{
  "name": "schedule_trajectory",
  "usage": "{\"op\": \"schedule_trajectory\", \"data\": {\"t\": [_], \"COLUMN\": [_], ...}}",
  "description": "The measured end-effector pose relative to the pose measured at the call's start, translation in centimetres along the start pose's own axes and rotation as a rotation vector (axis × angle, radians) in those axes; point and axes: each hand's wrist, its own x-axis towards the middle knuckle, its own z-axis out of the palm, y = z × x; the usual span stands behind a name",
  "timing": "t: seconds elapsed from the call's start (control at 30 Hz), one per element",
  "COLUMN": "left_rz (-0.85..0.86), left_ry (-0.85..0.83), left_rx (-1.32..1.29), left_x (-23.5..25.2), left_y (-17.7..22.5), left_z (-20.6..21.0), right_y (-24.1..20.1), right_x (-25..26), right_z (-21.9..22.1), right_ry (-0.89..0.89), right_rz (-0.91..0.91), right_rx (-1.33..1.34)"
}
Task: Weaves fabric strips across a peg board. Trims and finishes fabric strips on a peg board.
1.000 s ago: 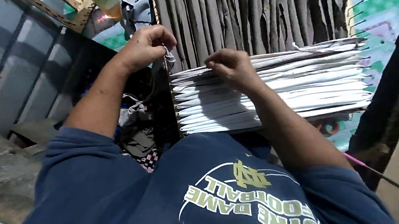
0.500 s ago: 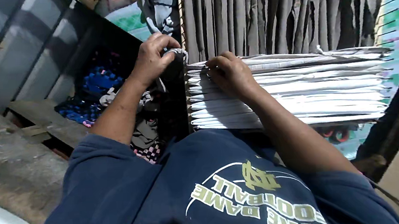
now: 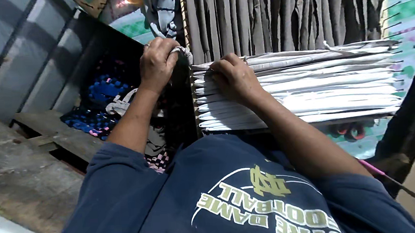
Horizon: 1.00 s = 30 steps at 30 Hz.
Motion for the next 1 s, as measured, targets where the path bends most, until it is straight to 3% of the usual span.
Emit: {"op": "schedule_trajectory", "data": {"t": [0.07,0.23,0.3,0.4,0.5,0.7,0.8,1.0], "left_rz": [-0.047,0.078,-0.078,-0.308,-0.444,-0.515,-0.435,-0.179], "left_ry": [-0.016,0.019,-0.150,-0.315,-0.325,-0.282,-0.251,-0.176], "left_rx": [0.011,0.004,-0.112,-0.486,-0.631,-0.868,-0.923,-0.561], "left_x": [0.8,1.0,0.5,-0.2,-0.9,-0.6,-0.2,1.5], "left_y": [0.0,0.8,-0.4,-1.5,-1.0,-0.4,0.0,0.1], "left_z": [0.3,-0.4,-1.2,-1.7,-1.6,-0.9,-1.1,-0.9], "right_y": [-0.2,-0.2,-0.3,-0.1,-0.2,0.0,-0.1,-0.1], "right_x": [0.2,-0.1,-0.1,-0.1,-0.1,-0.4,-0.5,-0.4], "right_z": [0.3,0.4,0.5,0.7,0.7,1.0,1.0,1.2], "right_ry": [-0.013,-0.011,-0.004,-0.015,-0.031,0.010,0.018,0.024], "right_rz": [0.001,-0.010,-0.010,-0.006,0.003,-0.018,-0.019,-0.012], "right_rx": [-0.015,-0.010,-0.013,-0.021,-0.021,-0.019,-0.025,-0.032]}}
